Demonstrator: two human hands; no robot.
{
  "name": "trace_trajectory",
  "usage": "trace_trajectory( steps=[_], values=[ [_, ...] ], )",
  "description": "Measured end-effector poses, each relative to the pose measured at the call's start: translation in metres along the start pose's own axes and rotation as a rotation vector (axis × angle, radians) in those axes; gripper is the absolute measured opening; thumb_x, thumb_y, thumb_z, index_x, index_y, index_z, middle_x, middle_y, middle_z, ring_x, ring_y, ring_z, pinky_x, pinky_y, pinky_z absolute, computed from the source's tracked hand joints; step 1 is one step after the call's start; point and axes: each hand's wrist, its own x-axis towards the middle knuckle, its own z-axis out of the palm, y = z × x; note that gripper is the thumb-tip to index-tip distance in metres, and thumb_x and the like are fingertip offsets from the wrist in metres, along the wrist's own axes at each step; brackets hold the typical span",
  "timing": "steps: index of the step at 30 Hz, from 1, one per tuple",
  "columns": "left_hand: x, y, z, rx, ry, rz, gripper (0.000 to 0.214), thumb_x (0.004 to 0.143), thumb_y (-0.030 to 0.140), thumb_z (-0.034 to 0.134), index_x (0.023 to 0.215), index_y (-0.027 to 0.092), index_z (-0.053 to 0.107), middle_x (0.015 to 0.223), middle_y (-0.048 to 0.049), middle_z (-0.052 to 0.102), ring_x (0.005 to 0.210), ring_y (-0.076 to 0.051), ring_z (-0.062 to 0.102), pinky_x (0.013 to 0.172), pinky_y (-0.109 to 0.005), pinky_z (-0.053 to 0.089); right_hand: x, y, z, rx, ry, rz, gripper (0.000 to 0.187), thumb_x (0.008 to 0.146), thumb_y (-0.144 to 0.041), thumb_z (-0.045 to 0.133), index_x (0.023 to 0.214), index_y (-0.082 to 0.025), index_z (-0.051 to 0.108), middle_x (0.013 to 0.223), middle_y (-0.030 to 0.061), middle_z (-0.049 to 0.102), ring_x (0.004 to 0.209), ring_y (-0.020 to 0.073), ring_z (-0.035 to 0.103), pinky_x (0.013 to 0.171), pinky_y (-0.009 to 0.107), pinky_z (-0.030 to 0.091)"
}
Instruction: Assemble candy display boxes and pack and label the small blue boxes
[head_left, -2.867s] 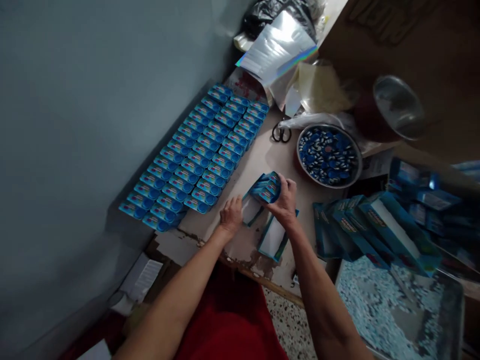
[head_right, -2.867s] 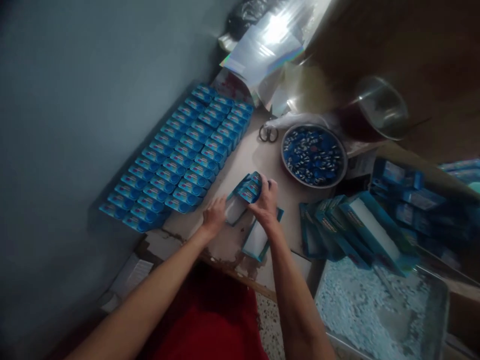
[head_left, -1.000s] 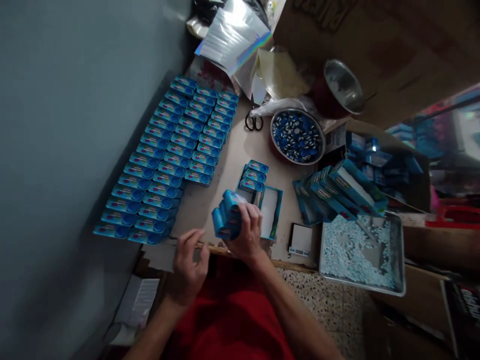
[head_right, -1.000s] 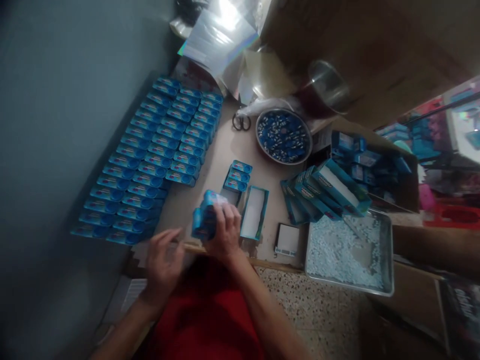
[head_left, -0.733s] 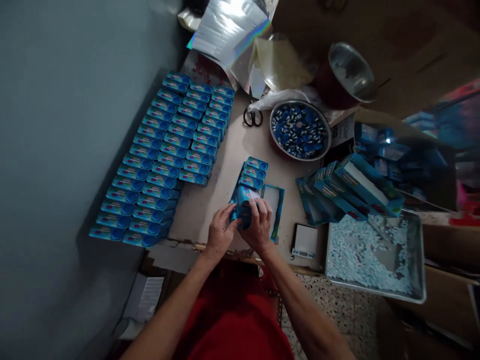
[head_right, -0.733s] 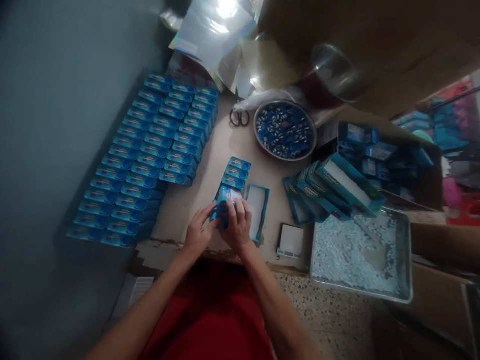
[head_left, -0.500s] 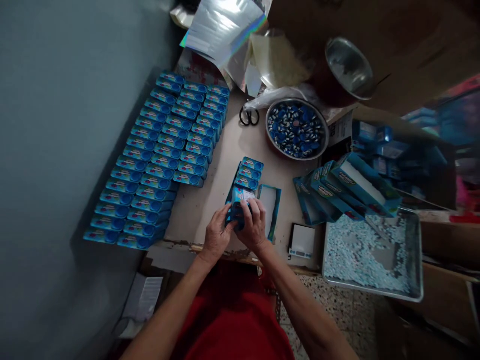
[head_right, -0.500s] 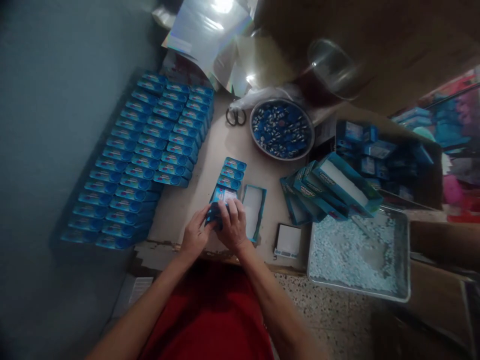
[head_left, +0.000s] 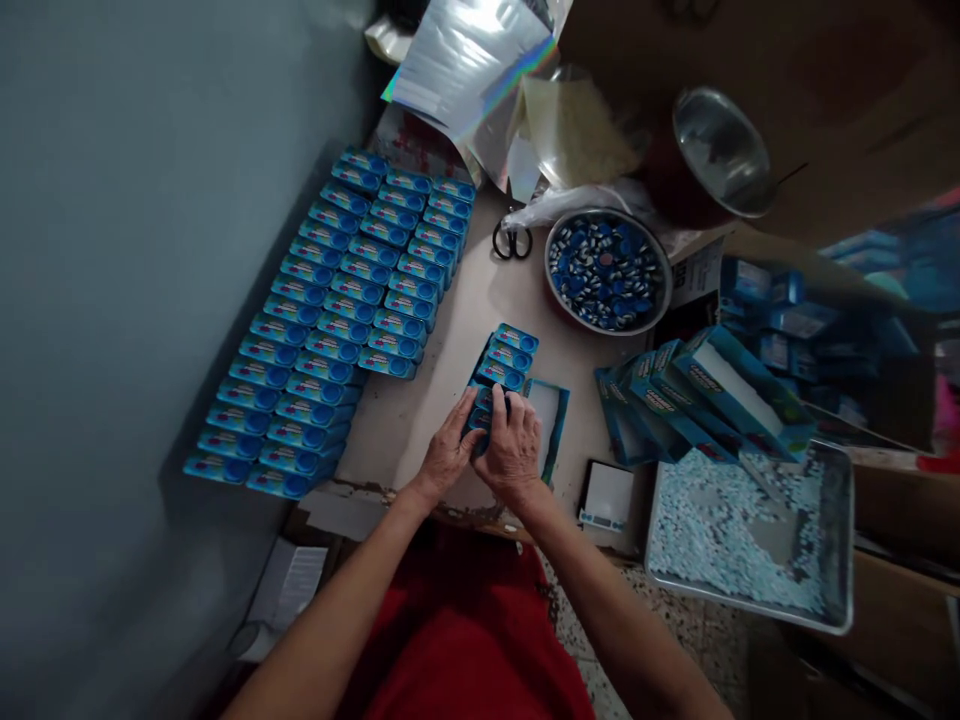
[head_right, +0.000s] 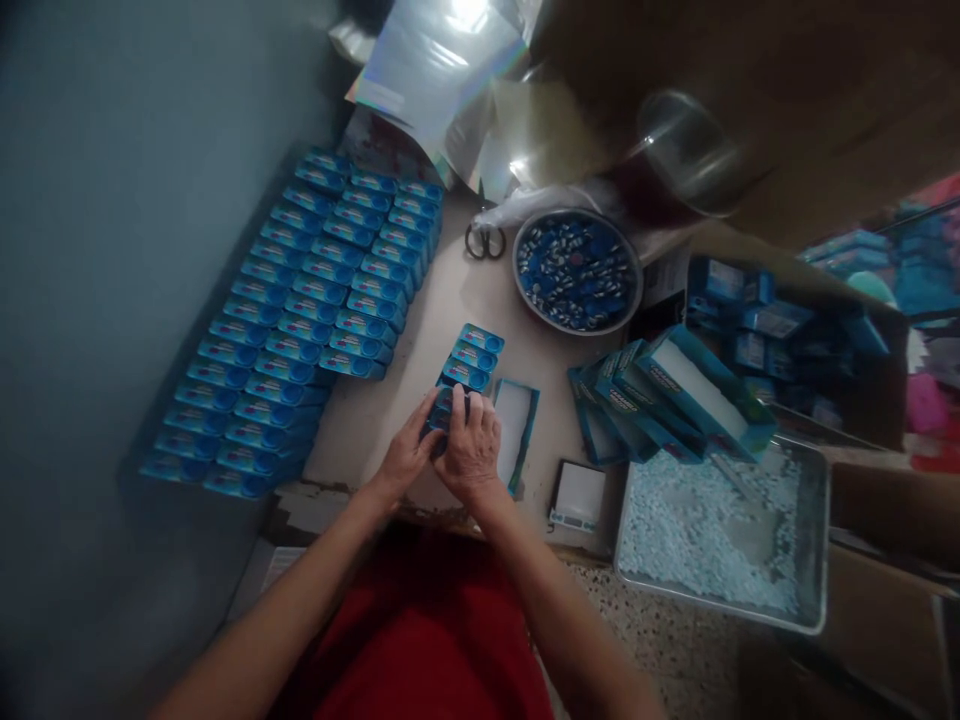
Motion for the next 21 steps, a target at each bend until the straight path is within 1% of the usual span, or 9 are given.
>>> trace_trajectory(
  steps=[4,6,8,10,12,14,17,19,21],
  values=[
    [0.008,-0.006,0.008,0.117,0.075,-0.075,0.055,0.102,0.04,0.044,0.155,0.024,0.041,0.158,-0.0114,0.045,0.155,-0.028,0.023,0.124,-0.055,0.025,0.007,0.002,0.016,-0.06,0.027,-0.069,0.081,0.087,-0.029,0.055,0.16,-0.009,0.026,0.162,0.0232,0.028,0.153,0.0405,0.017,0.119,0.066,0.019],
    [0.013,-0.006,0.015,0.166,0.123,-0.119,0.055,0.102,0.039,0.045,0.154,0.023,0.042,0.16,-0.0125,0.041,0.157,-0.031,0.015,0.124,-0.06,0.022,0.01,0.006,0.018,-0.078,0.007,-0.084,0.078,0.089,-0.024,0.051,0.16,-0.009,0.024,0.165,0.0228,0.024,0.155,0.037,0.014,0.12,0.066,0.015],
    [0.015,-0.005,0.018,0.145,0.15,-0.162,0.058,0.1,0.04,0.049,0.154,0.022,0.04,0.161,-0.0143,0.039,0.156,-0.032,0.02,0.123,-0.062,0.023,0.015,0.008,0.01,-0.084,-0.048,-0.107,0.079,0.088,-0.024,0.054,0.159,-0.007,0.024,0.165,0.0243,0.025,0.155,0.0364,0.015,0.121,0.066,0.014],
    [0.011,-0.003,0.013,0.071,0.181,-0.212,0.064,0.095,0.044,0.058,0.153,0.021,0.041,0.158,-0.0163,0.043,0.152,-0.032,0.031,0.122,-0.059,0.028,0.026,0.005,-0.007,-0.076,-0.109,-0.135,0.084,0.083,-0.032,0.065,0.156,-0.005,0.031,0.163,0.0271,0.026,0.154,0.0414,0.016,0.119,0.069,0.015],
    [0.003,-0.001,-0.001,-0.031,0.273,-0.288,0.065,0.094,0.046,0.061,0.15,0.02,0.043,0.152,-0.018,0.05,0.143,-0.03,0.045,0.118,-0.053,0.037,0.046,-0.005,-0.022,-0.018,-0.15,-0.187,0.09,0.078,-0.041,0.074,0.152,-0.006,0.037,0.161,0.0278,0.031,0.152,0.0441,0.021,0.119,0.067,0.021],
    [-0.006,0.003,-0.024,-0.095,0.453,-0.362,0.056,0.097,0.045,0.055,0.146,0.019,0.047,0.144,-0.0186,0.057,0.133,-0.028,0.056,0.111,-0.048,0.046,0.073,-0.023,-0.026,0.092,-0.156,-0.253,0.09,0.081,-0.047,0.073,0.154,-0.009,0.035,0.157,0.0254,0.038,0.149,0.0388,0.031,0.118,0.058,0.03],
    [-0.004,0.009,-0.067,0.032,0.67,-0.291,0.042,0.103,0.035,0.044,0.14,0.019,0.053,0.138,-0.0165,0.062,0.129,-0.025,0.059,0.109,-0.044,0.047,0.115,-0.059,-0.001,0.184,-0.081,-0.291,0.088,0.09,-0.051,0.063,0.158,-0.007,0.027,0.16,0.0248,0.035,0.15,0.0324,0.032,0.119,0.049,0.033],
    [0.012,0.011,-0.097,0.224,0.639,-0.125,0.041,0.103,0.025,0.038,0.139,0.018,0.057,0.141,-0.0146,0.06,0.136,-0.024,0.052,0.116,-0.044,0.04,0.132,-0.08,0.026,0.124,-0.037,-0.338,0.085,0.093,-0.052,0.059,0.158,-0.007,0.028,0.164,0.0243,0.027,0.155,0.0342,0.02,0.123,0.054,0.023],
    [0.036,0.008,-0.124,0.408,0.534,-0.007,0.044,0.1,0.017,0.037,0.139,0.016,0.059,0.146,-0.014,0.058,0.141,-0.026,0.046,0.12,-0.048,0.034,0.137,-0.093,0.049,0.044,-0.035,-0.4,0.08,0.096,-0.049,0.055,0.159,-0.009,0.027,0.166,0.0228,0.023,0.156,0.035,0.013,0.124,0.06,0.012]
  ],
)
